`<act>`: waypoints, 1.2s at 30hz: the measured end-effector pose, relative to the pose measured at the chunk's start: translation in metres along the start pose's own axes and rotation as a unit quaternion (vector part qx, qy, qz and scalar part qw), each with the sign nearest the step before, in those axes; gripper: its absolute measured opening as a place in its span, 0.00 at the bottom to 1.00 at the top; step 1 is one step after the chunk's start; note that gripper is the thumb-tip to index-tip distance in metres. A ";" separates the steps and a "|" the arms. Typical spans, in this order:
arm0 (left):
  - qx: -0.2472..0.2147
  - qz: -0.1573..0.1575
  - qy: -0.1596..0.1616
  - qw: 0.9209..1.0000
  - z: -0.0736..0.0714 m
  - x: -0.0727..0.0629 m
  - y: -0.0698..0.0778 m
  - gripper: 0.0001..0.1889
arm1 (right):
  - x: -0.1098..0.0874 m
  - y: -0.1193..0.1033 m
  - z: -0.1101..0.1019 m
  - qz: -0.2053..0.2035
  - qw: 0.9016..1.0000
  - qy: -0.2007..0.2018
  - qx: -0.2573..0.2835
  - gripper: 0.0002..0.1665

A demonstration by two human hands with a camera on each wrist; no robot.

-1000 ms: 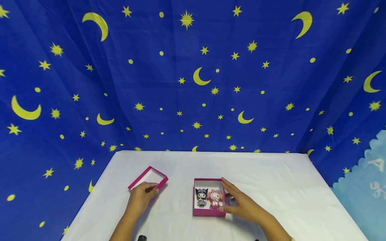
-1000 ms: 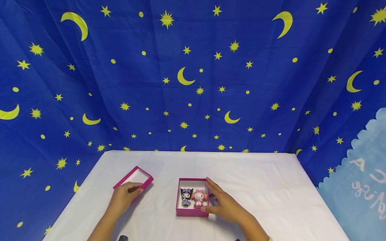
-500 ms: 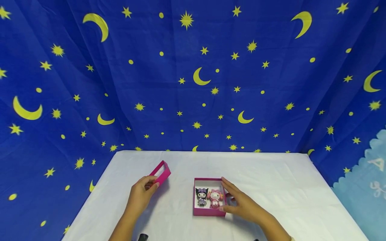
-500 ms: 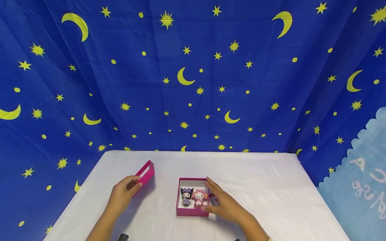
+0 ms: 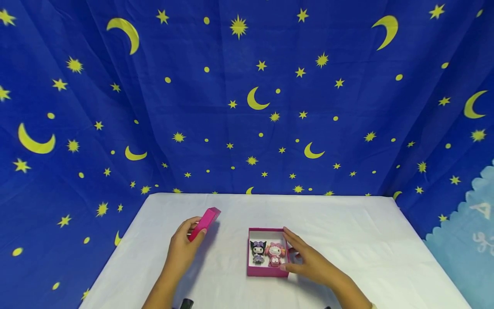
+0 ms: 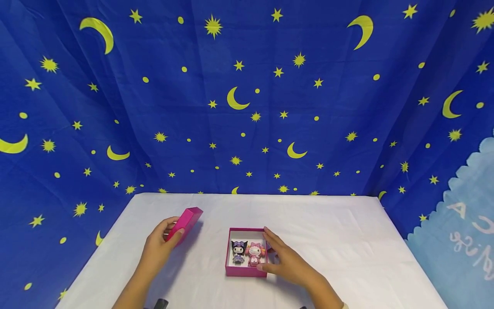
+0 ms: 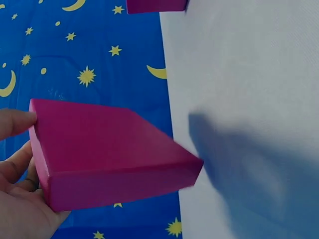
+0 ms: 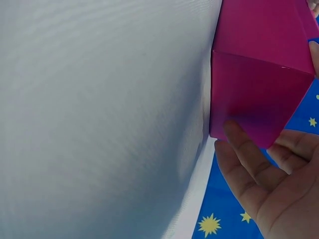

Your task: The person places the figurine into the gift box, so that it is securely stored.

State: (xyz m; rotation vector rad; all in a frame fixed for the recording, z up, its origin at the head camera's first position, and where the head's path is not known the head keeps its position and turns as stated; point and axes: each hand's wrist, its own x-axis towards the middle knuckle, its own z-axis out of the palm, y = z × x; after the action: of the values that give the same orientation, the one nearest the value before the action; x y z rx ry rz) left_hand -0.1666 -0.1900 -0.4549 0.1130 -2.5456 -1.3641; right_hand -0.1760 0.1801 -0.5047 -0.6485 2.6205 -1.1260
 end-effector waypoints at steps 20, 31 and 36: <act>-0.070 0.006 0.015 0.997 0.004 -0.004 0.017 0.24 | 0.002 0.001 0.003 0.001 1.000 0.008 0.002 0.58; -0.112 0.004 0.001 0.994 0.018 -0.006 0.021 0.22 | 0.006 -0.001 0.005 -0.005 1.000 0.005 0.012 0.58; -0.119 0.001 -0.020 0.993 0.026 -0.010 0.024 0.23 | 0.006 -0.004 0.005 -0.012 1.000 0.003 0.014 0.57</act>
State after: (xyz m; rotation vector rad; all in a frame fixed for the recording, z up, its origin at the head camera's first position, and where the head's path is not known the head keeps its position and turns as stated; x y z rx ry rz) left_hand -0.1623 -0.1538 -0.4507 0.0406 -2.3904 -1.6711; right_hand -0.1784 0.1718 -0.5052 -0.6734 2.6036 -1.1703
